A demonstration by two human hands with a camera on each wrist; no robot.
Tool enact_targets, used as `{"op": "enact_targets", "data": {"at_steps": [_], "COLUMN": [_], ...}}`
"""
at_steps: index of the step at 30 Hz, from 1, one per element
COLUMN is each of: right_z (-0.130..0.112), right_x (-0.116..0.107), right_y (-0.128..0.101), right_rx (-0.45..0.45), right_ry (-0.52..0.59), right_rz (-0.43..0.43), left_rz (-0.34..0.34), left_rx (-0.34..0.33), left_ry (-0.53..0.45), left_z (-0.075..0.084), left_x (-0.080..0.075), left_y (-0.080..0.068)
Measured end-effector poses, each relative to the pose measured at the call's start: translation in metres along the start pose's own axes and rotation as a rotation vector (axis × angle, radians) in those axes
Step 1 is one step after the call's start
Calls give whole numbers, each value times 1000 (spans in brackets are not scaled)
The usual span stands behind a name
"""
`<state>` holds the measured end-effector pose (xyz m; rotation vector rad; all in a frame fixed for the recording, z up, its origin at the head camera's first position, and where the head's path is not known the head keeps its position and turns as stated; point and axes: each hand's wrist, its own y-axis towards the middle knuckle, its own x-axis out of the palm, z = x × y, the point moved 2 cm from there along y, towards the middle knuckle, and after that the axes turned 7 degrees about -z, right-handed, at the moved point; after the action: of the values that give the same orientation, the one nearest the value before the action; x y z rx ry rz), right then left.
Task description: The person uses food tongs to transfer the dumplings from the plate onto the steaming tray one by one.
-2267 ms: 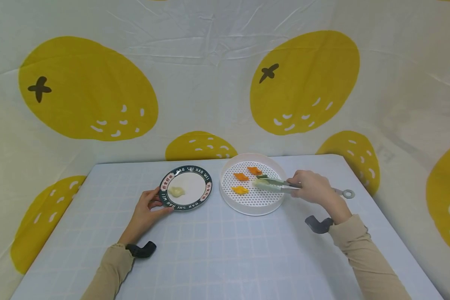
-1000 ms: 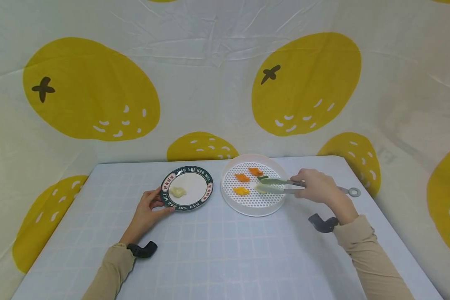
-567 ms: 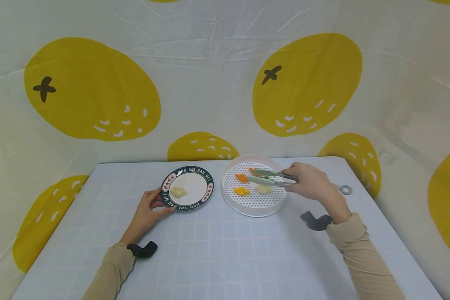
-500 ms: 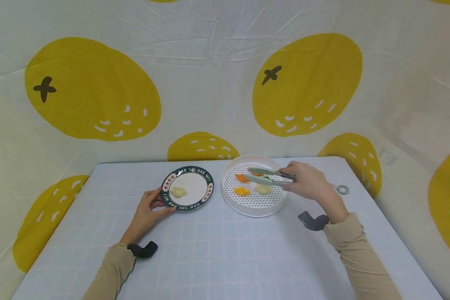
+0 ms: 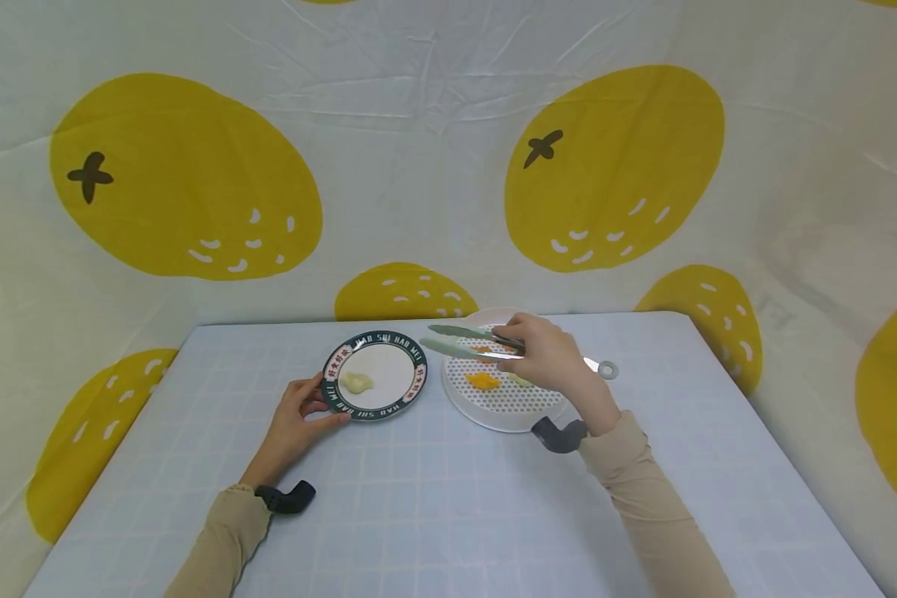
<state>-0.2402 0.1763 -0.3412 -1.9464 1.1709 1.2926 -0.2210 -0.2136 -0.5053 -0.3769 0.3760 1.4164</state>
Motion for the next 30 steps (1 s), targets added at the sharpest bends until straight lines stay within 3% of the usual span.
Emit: {"op": "enact_targets", "data": {"at_steps": [6, 11, 19, 30], "right_z": [-26, -41, -57, -63], "right_x": [23, 46, 84, 116], "right_y": [23, 38, 57, 66], "right_rx": [-65, -41, 8, 22], "right_ry": [104, 179, 162, 128], "right_rz": [-3, -38, -92, -136], "left_rz": [2, -6, 0, 10], "left_rx": [21, 26, 48, 47], "left_ry": [-4, -11, -17, -14], "left_z": [2, 1, 0, 0], "left_x": [0, 2, 2, 0], "left_y": [1, 1, 2, 0]}}
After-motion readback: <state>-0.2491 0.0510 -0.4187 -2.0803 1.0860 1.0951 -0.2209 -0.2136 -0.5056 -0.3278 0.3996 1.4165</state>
